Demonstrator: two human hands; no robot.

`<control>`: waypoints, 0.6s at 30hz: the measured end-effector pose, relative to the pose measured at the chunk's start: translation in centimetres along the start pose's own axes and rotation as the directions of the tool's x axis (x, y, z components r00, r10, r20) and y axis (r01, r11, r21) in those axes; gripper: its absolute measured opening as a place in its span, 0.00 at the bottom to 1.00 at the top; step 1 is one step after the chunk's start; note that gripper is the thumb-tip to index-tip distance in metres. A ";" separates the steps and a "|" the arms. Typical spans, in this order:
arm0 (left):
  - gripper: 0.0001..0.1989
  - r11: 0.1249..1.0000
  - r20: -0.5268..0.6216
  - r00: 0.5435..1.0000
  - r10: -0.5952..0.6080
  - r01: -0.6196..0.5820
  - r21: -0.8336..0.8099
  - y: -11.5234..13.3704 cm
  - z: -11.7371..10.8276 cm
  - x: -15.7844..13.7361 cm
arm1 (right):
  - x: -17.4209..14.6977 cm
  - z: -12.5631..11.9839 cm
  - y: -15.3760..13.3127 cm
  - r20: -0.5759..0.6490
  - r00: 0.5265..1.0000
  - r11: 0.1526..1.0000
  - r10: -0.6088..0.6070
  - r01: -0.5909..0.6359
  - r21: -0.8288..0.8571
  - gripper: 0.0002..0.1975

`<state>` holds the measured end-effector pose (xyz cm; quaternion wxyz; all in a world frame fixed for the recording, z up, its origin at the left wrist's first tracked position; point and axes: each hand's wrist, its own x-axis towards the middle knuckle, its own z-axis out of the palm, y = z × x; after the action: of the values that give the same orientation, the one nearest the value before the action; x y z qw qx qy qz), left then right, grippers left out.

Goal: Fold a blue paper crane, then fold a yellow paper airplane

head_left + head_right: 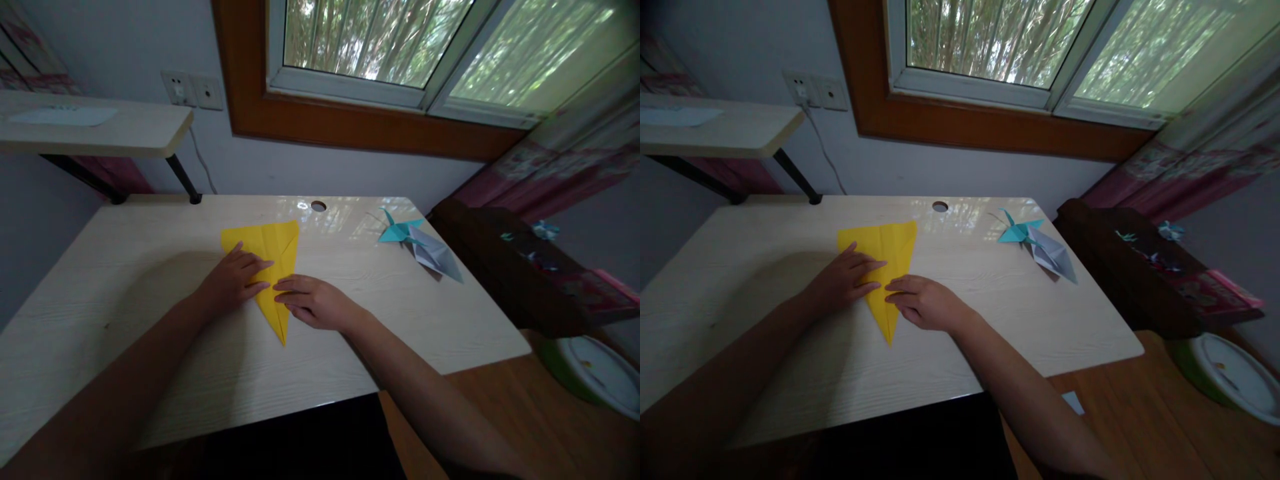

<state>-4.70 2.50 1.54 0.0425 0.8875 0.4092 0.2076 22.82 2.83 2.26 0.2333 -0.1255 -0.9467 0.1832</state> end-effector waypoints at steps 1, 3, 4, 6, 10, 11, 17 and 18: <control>0.20 1.000 -0.003 1.000 0.004 -0.004 -0.007 0.1 -0.1 0.0 | 0.0 0.0 -0.1 0.003 1.000 1.000 -0.004 0.004 0.014 0.15; 0.19 1.000 -0.011 1.000 0.004 -0.004 -0.024 0.3 -0.2 0.1 | 0.1 -0.1 -0.2 0.006 1.000 0.999 -0.004 0.004 0.035 0.15; 0.18 0.999 -0.014 1.000 0.005 -0.006 -0.037 0.4 -0.3 0.1 | 0.1 -0.1 -0.2 0.009 1.000 0.999 -0.005 0.004 0.044 0.15; 0.16 0.998 -0.011 1.000 0.011 -0.012 -0.068 0.6 -0.5 0.1 | 0.1 -0.1 -0.3 0.015 1.000 0.998 -0.008 0.007 0.058 0.15; 0.11 0.989 -0.004 1.000 0.022 -0.023 -0.147 0.8 -1.0 -0.2 | 0.0 -0.1 -0.4 0.023 1.000 0.997 -0.017 0.015 0.078 0.15; 0.10 0.986 -0.005 1.000 0.023 -0.023 -0.167 0.8 -1.0 -0.2 | 0.0 -0.1 -0.4 0.023 1.000 0.997 -0.017 0.015 0.078 0.15; 0.05 0.972 0.037 0.998 0.050 -0.040 -0.232 1.1 -1.0 -0.2 | 0.0 0.0 -0.4 0.025 0.999 0.998 -0.020 0.019 0.054 0.17; 0.05 0.971 0.045 0.997 0.058 -0.046 -0.235 1.1 -0.9 -0.1 | 0.0 0.1 -0.4 0.025 1.000 0.999 -0.018 0.016 0.048 0.17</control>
<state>-4.37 1.57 2.62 0.1517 0.8919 0.3571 0.2323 22.75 2.43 2.37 0.2259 -0.1096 -0.9460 0.2051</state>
